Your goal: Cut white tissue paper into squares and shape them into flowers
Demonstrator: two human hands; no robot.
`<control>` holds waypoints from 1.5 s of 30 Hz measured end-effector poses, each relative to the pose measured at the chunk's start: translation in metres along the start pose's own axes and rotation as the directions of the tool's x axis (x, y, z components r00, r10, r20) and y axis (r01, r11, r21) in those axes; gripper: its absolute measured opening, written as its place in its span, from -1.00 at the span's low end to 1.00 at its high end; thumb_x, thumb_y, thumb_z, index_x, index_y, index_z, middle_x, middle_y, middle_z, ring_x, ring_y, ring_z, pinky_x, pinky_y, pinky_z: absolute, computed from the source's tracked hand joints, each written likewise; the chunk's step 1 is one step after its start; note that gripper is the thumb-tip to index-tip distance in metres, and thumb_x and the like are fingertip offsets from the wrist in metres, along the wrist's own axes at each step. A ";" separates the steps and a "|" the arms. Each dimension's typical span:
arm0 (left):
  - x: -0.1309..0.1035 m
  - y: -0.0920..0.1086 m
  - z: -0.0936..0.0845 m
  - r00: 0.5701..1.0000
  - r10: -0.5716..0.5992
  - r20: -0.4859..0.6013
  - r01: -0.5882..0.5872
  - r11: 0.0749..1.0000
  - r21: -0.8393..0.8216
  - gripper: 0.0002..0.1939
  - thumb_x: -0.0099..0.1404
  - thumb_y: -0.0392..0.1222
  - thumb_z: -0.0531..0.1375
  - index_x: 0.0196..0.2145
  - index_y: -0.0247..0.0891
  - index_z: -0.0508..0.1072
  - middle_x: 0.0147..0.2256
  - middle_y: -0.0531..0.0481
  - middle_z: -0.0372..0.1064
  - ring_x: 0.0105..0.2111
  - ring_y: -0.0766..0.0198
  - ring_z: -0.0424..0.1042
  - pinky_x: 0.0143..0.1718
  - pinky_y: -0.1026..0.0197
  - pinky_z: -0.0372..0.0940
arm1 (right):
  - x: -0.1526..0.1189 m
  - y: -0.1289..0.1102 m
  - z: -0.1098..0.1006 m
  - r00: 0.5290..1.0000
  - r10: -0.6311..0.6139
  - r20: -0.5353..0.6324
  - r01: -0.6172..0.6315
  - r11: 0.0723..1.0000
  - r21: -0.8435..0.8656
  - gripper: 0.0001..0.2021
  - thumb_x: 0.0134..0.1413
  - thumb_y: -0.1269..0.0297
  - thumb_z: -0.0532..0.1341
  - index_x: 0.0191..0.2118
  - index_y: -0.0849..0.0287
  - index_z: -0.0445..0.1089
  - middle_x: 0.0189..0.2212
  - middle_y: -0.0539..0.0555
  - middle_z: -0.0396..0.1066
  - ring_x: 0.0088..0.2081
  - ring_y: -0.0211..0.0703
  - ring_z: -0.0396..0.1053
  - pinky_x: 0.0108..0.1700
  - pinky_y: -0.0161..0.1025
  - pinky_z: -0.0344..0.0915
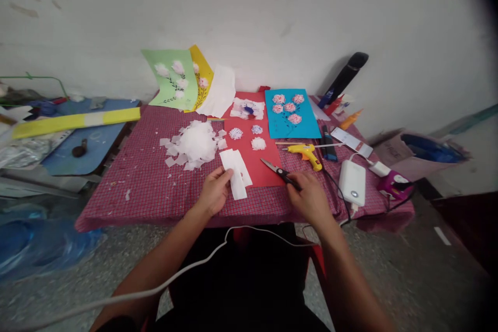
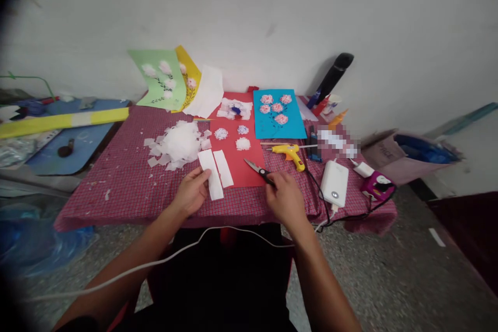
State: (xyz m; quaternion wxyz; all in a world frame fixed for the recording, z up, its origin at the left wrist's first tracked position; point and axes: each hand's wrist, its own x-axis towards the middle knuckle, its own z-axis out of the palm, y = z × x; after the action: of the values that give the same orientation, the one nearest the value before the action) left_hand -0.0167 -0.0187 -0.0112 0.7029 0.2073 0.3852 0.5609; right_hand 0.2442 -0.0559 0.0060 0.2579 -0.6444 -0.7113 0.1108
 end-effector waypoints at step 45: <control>0.015 0.039 0.018 0.984 -0.106 -0.141 0.059 0.952 -0.302 -0.79 0.25 -0.47 0.27 -0.17 -0.29 0.50 -0.35 0.03 0.57 -0.44 0.37 0.55 -0.44 0.36 0.46 | -0.066 -0.077 0.027 0.820 -0.333 0.466 -0.523 -0.104 0.846 -0.26 0.18 -0.25 0.22 0.29 0.18 0.24 -0.32 0.14 0.47 -0.38 -0.08 0.47 -0.29 -0.17 0.27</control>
State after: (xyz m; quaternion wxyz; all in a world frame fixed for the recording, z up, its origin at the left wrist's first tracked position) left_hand -0.0259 0.0088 0.0234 0.7166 0.0389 0.3589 0.5969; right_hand 0.1669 -0.1268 0.0060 0.4168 -0.2224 -0.3714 0.7993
